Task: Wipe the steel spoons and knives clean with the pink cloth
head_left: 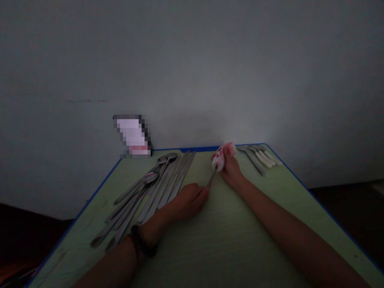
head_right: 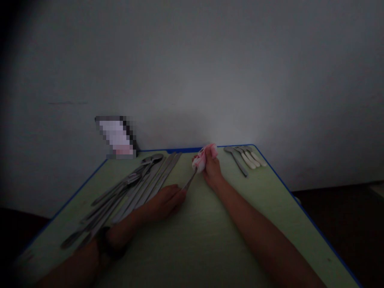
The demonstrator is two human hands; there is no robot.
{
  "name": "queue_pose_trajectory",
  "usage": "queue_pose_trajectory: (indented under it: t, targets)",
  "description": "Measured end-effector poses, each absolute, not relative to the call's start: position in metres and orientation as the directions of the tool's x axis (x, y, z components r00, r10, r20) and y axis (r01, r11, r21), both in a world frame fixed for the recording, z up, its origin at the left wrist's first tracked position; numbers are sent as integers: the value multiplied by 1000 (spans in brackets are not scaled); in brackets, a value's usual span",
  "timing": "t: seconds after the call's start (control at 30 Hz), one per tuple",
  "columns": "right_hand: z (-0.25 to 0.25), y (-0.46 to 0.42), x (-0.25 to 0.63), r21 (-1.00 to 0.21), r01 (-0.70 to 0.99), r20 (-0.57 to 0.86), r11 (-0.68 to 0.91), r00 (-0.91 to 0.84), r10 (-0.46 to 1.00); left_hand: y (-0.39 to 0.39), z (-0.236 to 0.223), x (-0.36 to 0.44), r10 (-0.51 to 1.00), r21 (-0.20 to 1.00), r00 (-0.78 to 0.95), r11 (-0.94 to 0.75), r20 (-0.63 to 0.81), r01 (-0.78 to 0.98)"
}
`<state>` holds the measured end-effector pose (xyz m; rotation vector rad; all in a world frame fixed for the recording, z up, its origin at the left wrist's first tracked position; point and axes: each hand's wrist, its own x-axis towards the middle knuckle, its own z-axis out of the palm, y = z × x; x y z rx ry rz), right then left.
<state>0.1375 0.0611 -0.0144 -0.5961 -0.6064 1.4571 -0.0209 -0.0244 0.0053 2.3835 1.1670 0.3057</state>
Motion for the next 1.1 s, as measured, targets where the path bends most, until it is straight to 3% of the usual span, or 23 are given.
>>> queue_pose_trajectory:
  t: [0.23, 0.4, 0.53, 0.9, 1.1]
  targets:
    - [-16, 51, 126, -637, -765, -58, -93, -73, 996, -18, -5, -24, 767, 492, 639, -577, 53, 652]
    - [-16, 45, 119, -688, -709, -100, -155, -119, 988, -21, 2, -20, 827, 683, 562, -397, -23, 613]
    - [-17, 45, 120, -719, -683, -69, -131, -118, 991, -22, 5, -18, 864, 747, 503, -334, 0, 575]
    - [-19, 55, 124, -595, -803, -25, -43, -35, 999, -27, 7, -15, 881, 670, 472, -370, 33, 644]
    - [-21, 59, 128, -610, -790, -14, -64, -71, 997, -27, 4, -15, 910, 680, 407, -348, 80, 646]
